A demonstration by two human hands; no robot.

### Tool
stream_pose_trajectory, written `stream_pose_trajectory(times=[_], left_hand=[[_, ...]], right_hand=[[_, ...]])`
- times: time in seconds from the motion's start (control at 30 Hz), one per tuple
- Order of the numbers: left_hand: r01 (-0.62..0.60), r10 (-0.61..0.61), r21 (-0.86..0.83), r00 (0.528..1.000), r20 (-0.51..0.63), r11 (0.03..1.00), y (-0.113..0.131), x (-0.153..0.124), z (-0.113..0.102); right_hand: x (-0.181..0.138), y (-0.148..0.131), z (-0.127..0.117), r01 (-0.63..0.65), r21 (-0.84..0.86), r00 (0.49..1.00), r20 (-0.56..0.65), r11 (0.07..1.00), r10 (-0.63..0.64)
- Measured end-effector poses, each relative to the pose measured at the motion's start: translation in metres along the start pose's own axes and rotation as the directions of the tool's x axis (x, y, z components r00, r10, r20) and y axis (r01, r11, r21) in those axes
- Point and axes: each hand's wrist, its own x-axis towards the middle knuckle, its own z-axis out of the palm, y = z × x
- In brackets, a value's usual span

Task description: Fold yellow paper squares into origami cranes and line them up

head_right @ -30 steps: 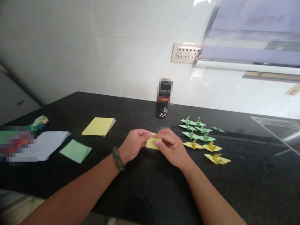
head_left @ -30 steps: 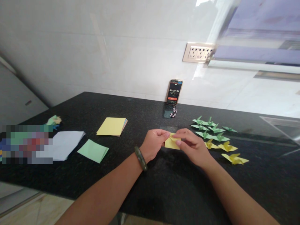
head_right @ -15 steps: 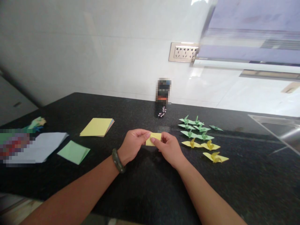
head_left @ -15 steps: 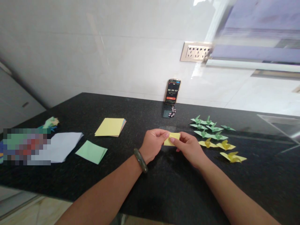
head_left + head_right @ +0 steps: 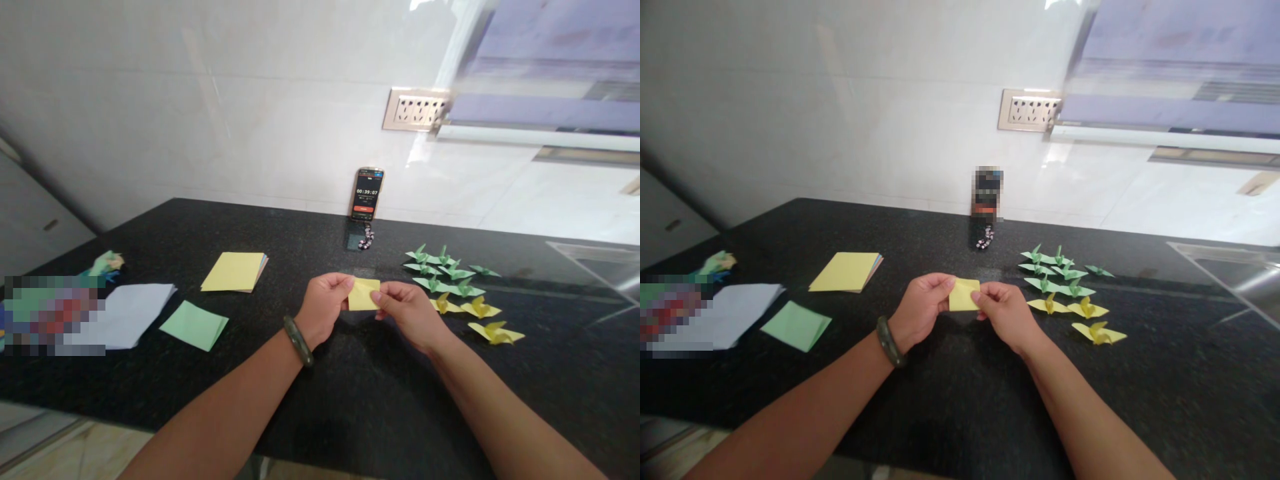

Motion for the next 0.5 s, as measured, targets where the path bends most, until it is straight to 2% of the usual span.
stream_pose_trajectory(times=[0.17,0.23,0.37,0.5], left_hand=[[0.018,-0.043,0.258,0.995,0.093,0.966,0.0024,-0.001,-0.0013],[0.03,-0.066,0.282,0.991,0.119,0.959,0.0023,-0.0021,-0.0015],[0.111,-0.154,0.272,0.978,0.142,0.956,0.0019,-0.0042,-0.002],[0.201,-0.276,0.331,0.941,0.198,0.922,0.0028,-0.0057,-0.0025]], right_hand=[[-0.0005,-0.0036,-0.0088,0.076,-0.24,0.995,0.084,0.968,-0.058],[-0.0009,-0.004,-0.0094,0.095,-0.262,0.993,0.09,0.96,-0.073],[-0.001,-0.002,-0.0062,0.098,-0.228,0.995,0.007,0.969,-0.099],[-0.0011,-0.0022,-0.0057,0.147,-0.355,0.987,-0.007,0.923,-0.16]])
